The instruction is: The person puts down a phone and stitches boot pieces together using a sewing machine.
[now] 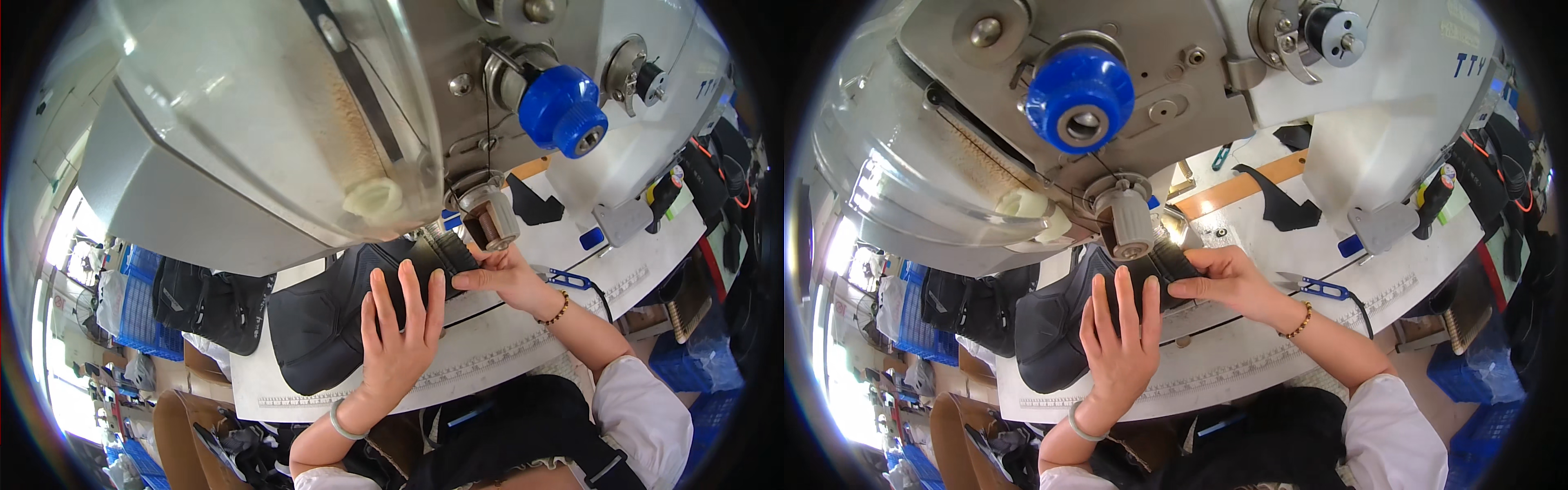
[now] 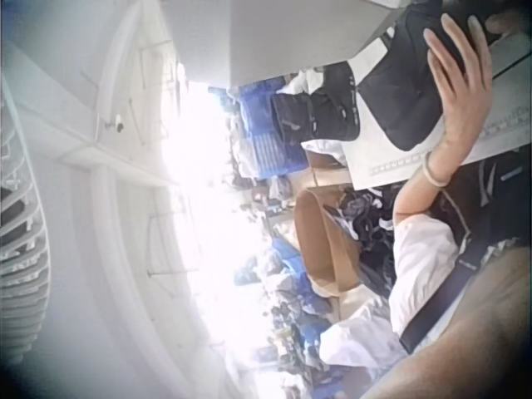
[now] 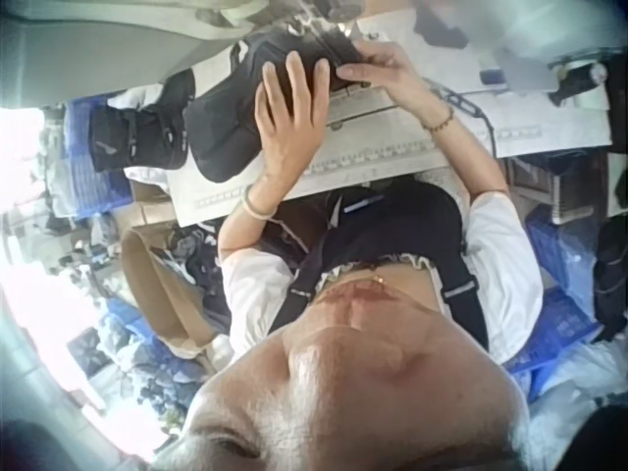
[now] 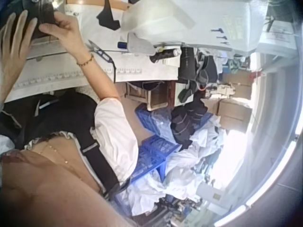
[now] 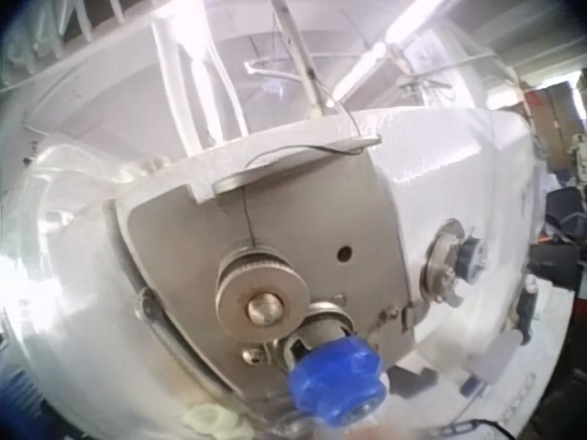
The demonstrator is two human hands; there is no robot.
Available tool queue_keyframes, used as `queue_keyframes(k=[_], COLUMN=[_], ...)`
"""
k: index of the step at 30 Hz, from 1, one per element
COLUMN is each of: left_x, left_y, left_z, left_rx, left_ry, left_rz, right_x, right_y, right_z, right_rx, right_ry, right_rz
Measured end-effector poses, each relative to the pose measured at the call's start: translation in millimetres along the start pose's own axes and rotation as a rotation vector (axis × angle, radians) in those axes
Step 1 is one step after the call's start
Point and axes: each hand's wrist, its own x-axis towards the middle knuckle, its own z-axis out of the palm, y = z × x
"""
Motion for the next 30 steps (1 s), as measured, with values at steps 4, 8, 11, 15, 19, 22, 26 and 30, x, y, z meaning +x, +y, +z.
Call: queue_keyframes(k=[4, 8, 11, 15, 19, 22, 26, 30], left_x=[3, 7, 7, 5, 4, 4, 3, -3], left_y=[8, 14, 14, 10, 5, 4, -1, -13], left_z=[-1, -4, -6, -6, -4, -3, 0, 5], left_rx=[0.036, 0.101, 0.096, 0.082, 0.097, 0.081, 0.028, -0.028], left_ry=[-0.017, -0.050, -0.063, -0.065, -0.073, -0.073, -0.033, -0.030], left_rz=[-0.034, -0.058, -0.051, -0.027, 0.008, 0.009, 0.007, 0.041], right_x=[3, 4, 5, 3, 3, 3, 0, -2], right_y=[-5, -7, -9, -7, -6, -3, -3, 3], right_z=[-4, -9, -6, -6, -2, -2, 3, 10], right_rx=[0.006, -0.033, -0.039, -0.013, 0.019, 0.021, 0.026, 0.018], right_ry=[0.024, 0.034, 0.039, 0.033, 0.041, 0.040, 0.065, 0.082], right_rz=[0.007, 0.026, 0.024, 0.038, 0.023, 0.020, 0.003, 0.004])
